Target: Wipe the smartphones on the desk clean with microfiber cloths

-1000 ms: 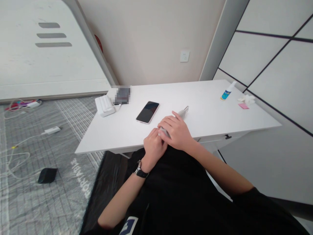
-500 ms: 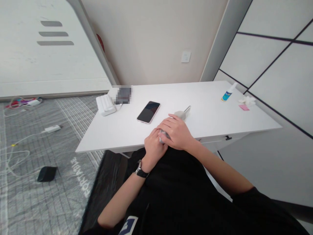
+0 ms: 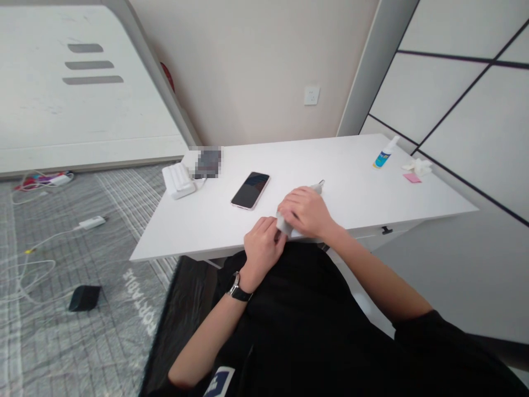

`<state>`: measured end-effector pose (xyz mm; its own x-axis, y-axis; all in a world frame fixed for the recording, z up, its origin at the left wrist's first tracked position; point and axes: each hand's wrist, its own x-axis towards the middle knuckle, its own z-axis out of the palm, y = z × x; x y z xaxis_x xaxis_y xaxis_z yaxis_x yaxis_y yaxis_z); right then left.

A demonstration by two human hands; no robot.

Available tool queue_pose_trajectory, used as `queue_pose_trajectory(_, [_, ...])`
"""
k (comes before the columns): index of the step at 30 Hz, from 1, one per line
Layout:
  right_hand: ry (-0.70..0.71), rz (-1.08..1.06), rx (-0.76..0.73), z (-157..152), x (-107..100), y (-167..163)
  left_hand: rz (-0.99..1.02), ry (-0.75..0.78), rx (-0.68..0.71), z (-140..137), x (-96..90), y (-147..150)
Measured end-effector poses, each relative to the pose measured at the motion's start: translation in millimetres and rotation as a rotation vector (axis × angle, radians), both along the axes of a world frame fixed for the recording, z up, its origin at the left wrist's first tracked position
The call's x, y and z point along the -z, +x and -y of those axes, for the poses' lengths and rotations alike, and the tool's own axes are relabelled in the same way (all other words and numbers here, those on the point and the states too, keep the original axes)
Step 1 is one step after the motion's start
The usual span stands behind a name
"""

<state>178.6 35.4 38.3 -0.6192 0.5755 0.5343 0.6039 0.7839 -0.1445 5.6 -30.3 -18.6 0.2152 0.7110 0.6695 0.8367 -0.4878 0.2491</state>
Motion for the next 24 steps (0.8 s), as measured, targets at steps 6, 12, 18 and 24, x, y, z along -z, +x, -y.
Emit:
queue_pose_trajectory(6, [-0.03,-0.048,0.185,-13,-3,8,-0.011,-0.013,-0.02,0,-3.8,3])
queue_pose_trajectory(12, [-0.019,0.016,-0.039,4,-3,-10,-0.001,0.02,-0.019,-1,-0.2,0])
queue_pose_trajectory(18, [-0.041,-0.089,0.238,-22,-2,13,-0.002,-0.005,-0.014,0,-5.2,3])
queue_pose_trajectory(24, [-0.022,-0.036,-0.095,8,0,-14,0.016,0.012,-0.031,-1,1.1,1])
